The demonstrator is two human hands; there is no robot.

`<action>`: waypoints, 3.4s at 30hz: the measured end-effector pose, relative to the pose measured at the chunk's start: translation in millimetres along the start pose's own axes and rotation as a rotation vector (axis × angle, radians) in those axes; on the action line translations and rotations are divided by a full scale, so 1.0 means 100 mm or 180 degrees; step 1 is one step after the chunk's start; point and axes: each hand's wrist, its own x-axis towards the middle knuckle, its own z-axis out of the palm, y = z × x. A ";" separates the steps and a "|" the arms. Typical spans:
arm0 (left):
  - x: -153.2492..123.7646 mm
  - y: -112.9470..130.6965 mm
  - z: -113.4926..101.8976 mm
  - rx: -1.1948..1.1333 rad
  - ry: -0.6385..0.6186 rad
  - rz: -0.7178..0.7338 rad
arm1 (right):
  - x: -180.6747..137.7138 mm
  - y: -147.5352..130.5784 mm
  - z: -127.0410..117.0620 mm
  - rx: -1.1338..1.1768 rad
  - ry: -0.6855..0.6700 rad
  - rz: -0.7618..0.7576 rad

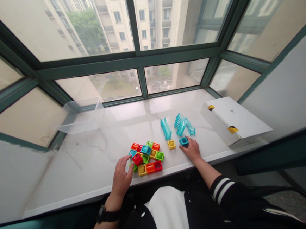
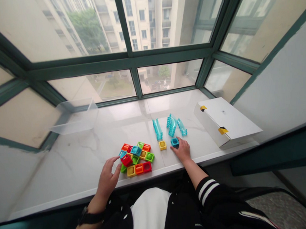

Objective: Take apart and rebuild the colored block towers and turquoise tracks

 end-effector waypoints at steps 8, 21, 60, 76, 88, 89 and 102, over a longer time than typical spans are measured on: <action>-0.01 -0.04 0.05 -0.0002 0.0018 0.0030 | -0.01 0.01 0.02 -0.0035 0.0043 -0.0031; -0.05 -0.08 0.08 -0.0051 0.0040 0.0033 | -0.01 0.05 0.05 -0.0090 0.0090 -0.0073; -0.13 -0.24 0.26 -0.0199 -0.0249 -0.0309 | -0.25 -0.09 -0.20 0.1001 0.0652 -0.0068; -0.06 -0.27 0.35 -0.0066 -0.0375 -0.0553 | -0.66 -1.29 -0.29 0.1562 -0.1168 -0.1827; -0.11 -0.29 0.29 -0.0479 -0.0332 -0.0947 | -0.73 -1.27 -0.13 0.1471 -0.1230 -0.1832; -0.11 -0.28 0.29 -0.0537 -0.0322 -0.0987 | -0.73 -1.28 -0.13 0.1485 -0.1227 -0.1820; -0.21 -0.24 0.38 -0.0779 -0.0228 -0.1139 | -0.78 -1.37 -0.11 0.1346 -0.1022 -0.1800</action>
